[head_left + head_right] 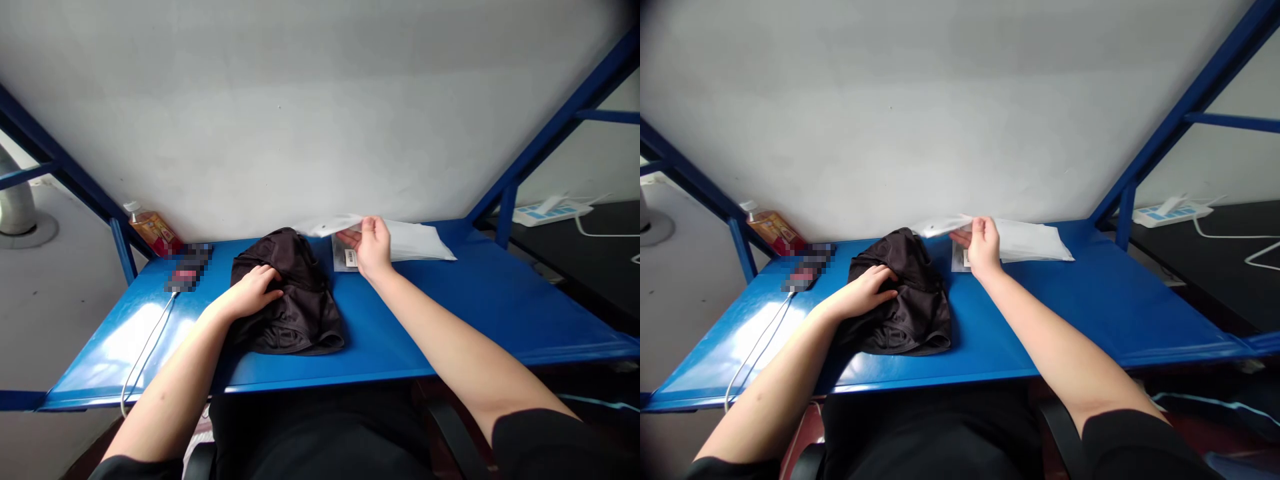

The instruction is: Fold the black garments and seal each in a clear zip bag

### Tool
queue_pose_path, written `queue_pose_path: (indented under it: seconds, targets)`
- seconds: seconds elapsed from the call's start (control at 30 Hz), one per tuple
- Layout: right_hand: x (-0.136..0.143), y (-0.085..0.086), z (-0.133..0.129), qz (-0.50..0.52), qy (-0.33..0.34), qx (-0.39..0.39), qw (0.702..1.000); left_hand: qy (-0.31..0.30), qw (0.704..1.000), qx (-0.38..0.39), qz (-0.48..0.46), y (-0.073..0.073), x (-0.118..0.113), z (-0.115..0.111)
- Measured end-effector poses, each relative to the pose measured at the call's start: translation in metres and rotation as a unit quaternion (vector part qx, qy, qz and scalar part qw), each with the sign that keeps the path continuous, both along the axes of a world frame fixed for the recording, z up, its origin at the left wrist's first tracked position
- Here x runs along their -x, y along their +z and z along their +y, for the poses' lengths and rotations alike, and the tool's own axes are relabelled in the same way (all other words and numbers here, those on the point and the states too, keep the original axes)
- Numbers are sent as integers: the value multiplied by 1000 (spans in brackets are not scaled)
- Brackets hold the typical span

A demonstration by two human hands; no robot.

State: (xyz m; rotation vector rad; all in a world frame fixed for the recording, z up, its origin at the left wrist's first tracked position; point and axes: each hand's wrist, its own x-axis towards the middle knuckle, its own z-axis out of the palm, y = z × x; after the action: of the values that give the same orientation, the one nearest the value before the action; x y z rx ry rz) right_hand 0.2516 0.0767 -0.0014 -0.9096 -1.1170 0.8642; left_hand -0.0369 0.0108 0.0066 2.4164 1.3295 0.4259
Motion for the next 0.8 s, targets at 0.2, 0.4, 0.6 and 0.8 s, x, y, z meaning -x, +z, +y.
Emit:
queue_pose_path:
  seconds: [0.2,0.4,0.6,0.8]
  targets:
    - [-7,28,-26,105,29,-40,993,15,998,-28,54,-15,-19,-2]
    - [23,-6,-37,-35,142,2,989,-16,999,-47,-5,8,-15,-5]
    - [25,-39,-22,-225,143,10,964,-135,989,-21,58,21,-20,-18]
    - [27,-36,-24,-223,136,14,965,-132,983,-119,44,16,-36,-29]
